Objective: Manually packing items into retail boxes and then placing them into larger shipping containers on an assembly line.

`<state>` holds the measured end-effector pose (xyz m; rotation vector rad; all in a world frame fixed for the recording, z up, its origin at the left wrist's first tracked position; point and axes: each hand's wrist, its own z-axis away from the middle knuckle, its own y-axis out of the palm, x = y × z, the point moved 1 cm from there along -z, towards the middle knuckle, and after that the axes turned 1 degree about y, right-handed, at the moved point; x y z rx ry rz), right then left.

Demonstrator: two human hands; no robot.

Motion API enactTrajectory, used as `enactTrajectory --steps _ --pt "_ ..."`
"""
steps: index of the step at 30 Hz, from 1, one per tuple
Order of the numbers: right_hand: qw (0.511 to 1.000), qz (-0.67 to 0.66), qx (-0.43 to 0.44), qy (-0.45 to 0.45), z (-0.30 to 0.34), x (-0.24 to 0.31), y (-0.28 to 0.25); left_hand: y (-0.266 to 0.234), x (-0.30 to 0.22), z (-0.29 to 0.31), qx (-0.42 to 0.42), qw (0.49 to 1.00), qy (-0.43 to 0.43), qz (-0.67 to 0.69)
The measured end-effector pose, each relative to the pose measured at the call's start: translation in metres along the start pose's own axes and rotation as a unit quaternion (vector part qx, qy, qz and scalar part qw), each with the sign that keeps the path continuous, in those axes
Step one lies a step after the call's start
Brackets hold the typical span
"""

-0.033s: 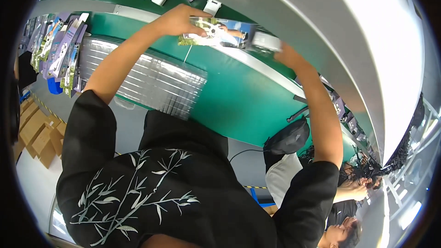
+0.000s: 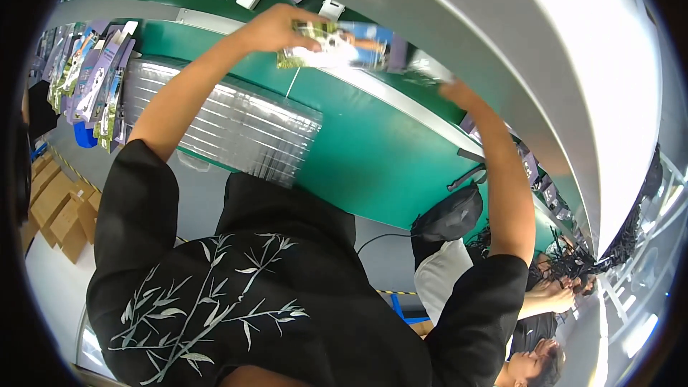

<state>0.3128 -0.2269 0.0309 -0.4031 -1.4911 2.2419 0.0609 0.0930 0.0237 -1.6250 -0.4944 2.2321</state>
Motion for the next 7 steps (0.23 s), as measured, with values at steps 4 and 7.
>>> enactTrajectory --steps 4,7 --pt "0.976 -0.012 -0.218 0.015 0.047 -0.049 -0.002 0.009 0.012 0.012 0.089 0.902 -0.119 0.406" --pt "0.971 0.025 -0.177 0.159 0.058 -0.045 -0.001 0.034 0.012 0.023 0.153 0.714 -0.178 0.660"
